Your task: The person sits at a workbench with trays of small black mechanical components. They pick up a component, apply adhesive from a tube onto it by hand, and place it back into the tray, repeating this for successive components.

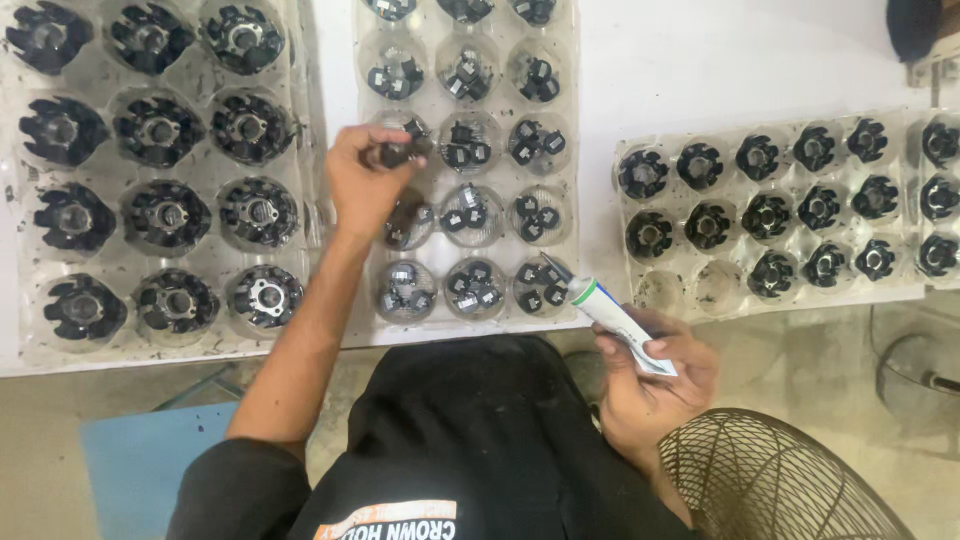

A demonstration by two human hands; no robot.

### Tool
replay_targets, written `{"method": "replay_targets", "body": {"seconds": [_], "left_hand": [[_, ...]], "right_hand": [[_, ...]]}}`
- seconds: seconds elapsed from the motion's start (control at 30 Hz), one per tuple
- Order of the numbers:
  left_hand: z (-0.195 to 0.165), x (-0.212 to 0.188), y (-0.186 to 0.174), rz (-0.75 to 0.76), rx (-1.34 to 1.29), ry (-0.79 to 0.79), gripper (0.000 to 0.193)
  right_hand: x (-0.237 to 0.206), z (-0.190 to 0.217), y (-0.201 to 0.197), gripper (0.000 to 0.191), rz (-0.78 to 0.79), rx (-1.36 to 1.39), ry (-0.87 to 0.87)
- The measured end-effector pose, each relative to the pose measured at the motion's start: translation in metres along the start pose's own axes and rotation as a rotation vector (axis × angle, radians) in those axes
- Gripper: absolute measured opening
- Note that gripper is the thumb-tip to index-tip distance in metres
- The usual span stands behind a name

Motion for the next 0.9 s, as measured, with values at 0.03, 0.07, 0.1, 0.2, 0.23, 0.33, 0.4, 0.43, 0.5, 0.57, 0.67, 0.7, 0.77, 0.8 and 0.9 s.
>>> {"method": "replay_targets", "body": {"seconds": [0.03,0.07,0.1,0.2,0.23,0.33,0.4,0.43,0.5,0.57,0.67,0.7,0.77,0.8,0.9], "left_hand": [[-0.004,-0.02,0.005,0.036,-0.287,-0.204,0.038],[-0.013,-0.043,0.013,0.072,-0.579,-0.404,0.041],[-0.036,-0.055,0.018,0.128,-0.64,-0.358,0.04],[-0.098,-0.087,0.023,0.213,-0.58,-0.267,0.045],[-0.116,-0.094,0.022,0.224,-0.517,-0.243,0.048],[-0.147,-0.108,0.022,0.196,-0.591,-0.295,0.053],[-0.163,-0.11,0.018,0.215,-0.601,-0.203,0.048],[-0.169,-0.11,0.016,0.227,-0.603,-0.154,0.046],[-0.172,-0.113,0.015,0.244,-0.698,-0.185,0.043],[-0.174,-0.116,0.013,0.262,-0.73,-0.201,0.042],[-0.176,-0.119,0.009,0.282,-0.693,-0.197,0.046],[-0.177,-0.121,0.009,0.283,-0.69,-0.195,0.047],[-0.179,-0.123,0.008,0.282,-0.684,-0.193,0.048],[-0.18,-0.125,0.008,0.28,-0.681,-0.19,0.048],[-0.183,-0.128,0.007,0.283,-0.689,-0.195,0.047]], "right_hand": [[0.001,0.0,0.004,0.042,0.028,-0.018,-0.006],[0.001,0.002,0.006,0.042,-0.012,-0.047,-0.048],[0.001,0.004,0.008,0.043,-0.052,-0.077,-0.092],[0.005,0.012,0.015,0.041,-0.072,-0.044,-0.274],[0.006,0.016,0.016,0.04,-0.061,-0.007,-0.345],[0.009,0.028,0.018,0.042,-0.042,-0.173,-0.489],[0.01,0.032,0.02,0.041,-0.03,-0.164,-0.537],[0.01,0.034,0.022,0.041,-0.027,-0.158,-0.562],[0.01,0.033,0.024,0.04,-0.089,-0.096,-0.556],[0.01,0.034,0.027,0.04,-0.093,-0.083,-0.569],[0.008,0.036,0.029,0.04,-0.062,-0.101,-0.592],[0.007,0.036,0.027,0.04,-0.085,-0.089,-0.58],[0.005,0.037,0.027,0.04,-0.094,-0.089,-0.571],[0.003,0.037,0.028,0.04,-0.079,-0.102,-0.575],[-0.003,0.04,0.03,0.041,-0.131,-0.122,-0.598]]}}
Point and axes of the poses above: each hand's wrist, its own x-axis towards the middle knuckle, its own y-axis out of the palm, z = x × y, the point moved 6 cm from there along x, towards the middle knuckle, and after that the axes turned 10 degrees about -x, right-handed, at the moved point
